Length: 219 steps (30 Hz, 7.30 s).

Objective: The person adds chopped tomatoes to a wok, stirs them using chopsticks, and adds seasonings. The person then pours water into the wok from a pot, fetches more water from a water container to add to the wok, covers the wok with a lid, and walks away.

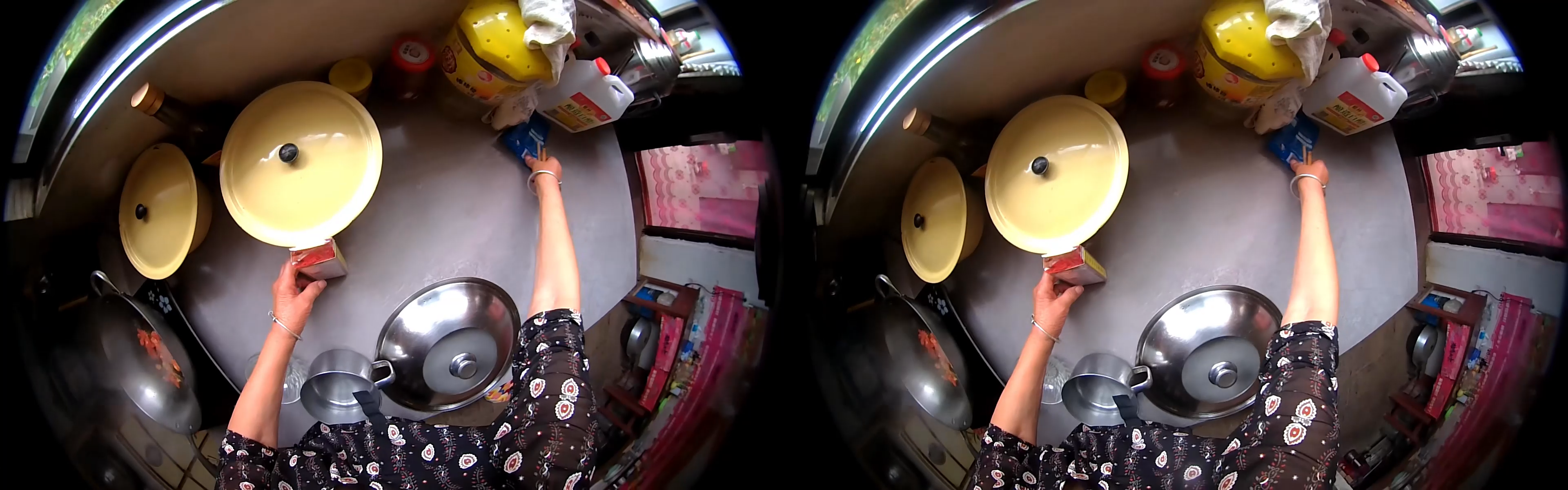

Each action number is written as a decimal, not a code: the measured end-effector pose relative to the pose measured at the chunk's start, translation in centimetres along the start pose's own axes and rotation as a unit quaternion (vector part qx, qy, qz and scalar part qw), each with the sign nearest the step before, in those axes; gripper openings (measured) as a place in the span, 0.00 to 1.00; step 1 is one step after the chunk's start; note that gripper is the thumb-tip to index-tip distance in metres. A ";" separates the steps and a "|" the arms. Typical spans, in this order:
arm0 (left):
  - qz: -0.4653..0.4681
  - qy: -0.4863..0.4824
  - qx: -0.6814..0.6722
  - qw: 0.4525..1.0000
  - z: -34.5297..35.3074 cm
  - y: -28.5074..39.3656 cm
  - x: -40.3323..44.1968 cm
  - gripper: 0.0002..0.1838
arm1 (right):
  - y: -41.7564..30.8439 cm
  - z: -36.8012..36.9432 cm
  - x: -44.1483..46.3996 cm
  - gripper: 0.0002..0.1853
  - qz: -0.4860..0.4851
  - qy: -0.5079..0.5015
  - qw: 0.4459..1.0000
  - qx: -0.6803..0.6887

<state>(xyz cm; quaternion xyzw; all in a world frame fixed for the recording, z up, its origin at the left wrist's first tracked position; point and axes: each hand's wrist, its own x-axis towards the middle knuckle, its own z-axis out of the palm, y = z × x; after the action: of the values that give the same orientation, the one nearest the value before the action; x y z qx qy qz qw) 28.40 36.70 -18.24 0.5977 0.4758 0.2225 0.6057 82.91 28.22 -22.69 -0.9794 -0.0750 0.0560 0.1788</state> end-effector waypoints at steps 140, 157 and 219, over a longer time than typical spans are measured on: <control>-0.126 0.131 -0.236 0.955 -11.3 -1.8 -10.6 0.15 | -10.3 -19.7 -54.0 0.18 -0.295 -0.240 0.779 0.499; 0.109 0.146 0.055 0.982 -15.7 -0.2 -29.0 0.12 | -25.2 -9.2 -66.5 0.07 -0.663 -0.236 0.617 0.353; -0.003 0.309 0.053 0.950 -28.1 -3.7 -44.0 0.23 | -17.6 -8.9 -76.9 0.05 -0.569 -0.462 0.609 0.305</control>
<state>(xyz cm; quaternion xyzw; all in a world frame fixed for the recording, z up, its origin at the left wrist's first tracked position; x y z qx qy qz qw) -16.06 13.56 -3.33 0.5293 0.6529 0.3686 0.3969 6.32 28.66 -1.74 -0.4731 -0.6683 0.4075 0.4043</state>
